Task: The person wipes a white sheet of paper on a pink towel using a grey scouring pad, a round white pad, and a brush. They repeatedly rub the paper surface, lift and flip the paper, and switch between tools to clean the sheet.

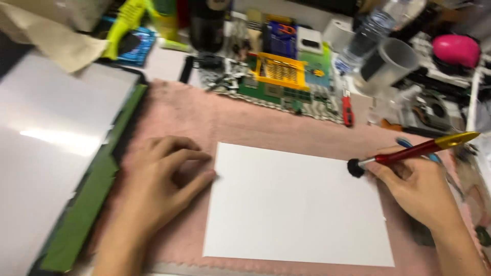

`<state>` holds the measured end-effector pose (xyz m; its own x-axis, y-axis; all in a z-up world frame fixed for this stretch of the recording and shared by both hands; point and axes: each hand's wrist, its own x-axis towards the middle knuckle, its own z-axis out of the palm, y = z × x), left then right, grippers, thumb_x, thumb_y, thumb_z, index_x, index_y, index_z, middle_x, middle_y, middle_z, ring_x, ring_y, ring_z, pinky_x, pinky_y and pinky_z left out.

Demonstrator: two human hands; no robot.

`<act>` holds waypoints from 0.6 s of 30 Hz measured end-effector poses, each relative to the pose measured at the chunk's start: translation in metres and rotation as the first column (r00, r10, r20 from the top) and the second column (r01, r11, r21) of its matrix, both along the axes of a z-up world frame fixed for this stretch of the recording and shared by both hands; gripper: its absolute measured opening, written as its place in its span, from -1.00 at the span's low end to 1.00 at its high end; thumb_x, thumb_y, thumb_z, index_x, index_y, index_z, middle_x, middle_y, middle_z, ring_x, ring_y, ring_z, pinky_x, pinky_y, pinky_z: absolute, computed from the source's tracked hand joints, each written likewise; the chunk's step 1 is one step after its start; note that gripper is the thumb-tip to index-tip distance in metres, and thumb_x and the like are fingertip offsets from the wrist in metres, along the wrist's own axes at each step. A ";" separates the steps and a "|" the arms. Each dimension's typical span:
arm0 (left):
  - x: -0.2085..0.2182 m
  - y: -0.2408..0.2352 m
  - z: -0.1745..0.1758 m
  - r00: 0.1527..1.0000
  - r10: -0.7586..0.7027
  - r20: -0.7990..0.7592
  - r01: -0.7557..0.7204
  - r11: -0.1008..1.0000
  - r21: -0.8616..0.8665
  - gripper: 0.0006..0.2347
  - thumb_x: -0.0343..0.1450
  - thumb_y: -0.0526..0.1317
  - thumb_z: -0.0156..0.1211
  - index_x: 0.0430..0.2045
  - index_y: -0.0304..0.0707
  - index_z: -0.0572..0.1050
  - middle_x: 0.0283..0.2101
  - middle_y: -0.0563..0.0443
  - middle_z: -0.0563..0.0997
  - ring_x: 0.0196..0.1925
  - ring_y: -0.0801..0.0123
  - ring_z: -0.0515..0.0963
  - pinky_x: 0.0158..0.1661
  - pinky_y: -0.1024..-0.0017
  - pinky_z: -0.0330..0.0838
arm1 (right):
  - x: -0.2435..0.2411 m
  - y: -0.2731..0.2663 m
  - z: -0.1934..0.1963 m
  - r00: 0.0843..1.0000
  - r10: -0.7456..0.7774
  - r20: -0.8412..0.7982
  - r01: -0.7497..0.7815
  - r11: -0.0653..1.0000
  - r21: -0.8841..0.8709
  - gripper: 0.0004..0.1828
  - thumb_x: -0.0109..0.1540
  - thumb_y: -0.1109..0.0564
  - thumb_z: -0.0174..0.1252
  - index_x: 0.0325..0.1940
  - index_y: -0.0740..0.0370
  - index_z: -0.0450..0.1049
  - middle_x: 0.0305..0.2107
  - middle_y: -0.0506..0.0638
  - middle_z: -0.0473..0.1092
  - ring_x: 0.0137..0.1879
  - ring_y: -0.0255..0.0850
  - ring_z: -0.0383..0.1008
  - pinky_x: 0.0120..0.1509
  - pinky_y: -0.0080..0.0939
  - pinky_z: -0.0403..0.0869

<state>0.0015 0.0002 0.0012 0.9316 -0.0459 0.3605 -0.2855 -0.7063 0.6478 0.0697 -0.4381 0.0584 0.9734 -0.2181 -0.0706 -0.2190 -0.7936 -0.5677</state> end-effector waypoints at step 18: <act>-0.004 0.004 0.002 0.994 0.008 -0.111 -0.009 1.000 -0.010 -0.52 0.37 0.18 0.58 0.12 0.03 0.75 0.16 0.09 0.71 0.28 0.14 0.52 0.25 0.11 0.42 | 0.010 0.165 -0.013 0.838 0.541 -0.068 -0.520 0.831 0.197 -0.64 0.35 -0.14 0.35 0.06 0.00 0.89 -0.13 -0.15 0.87 -0.08 -0.31 0.80 0.11 -0.28 0.63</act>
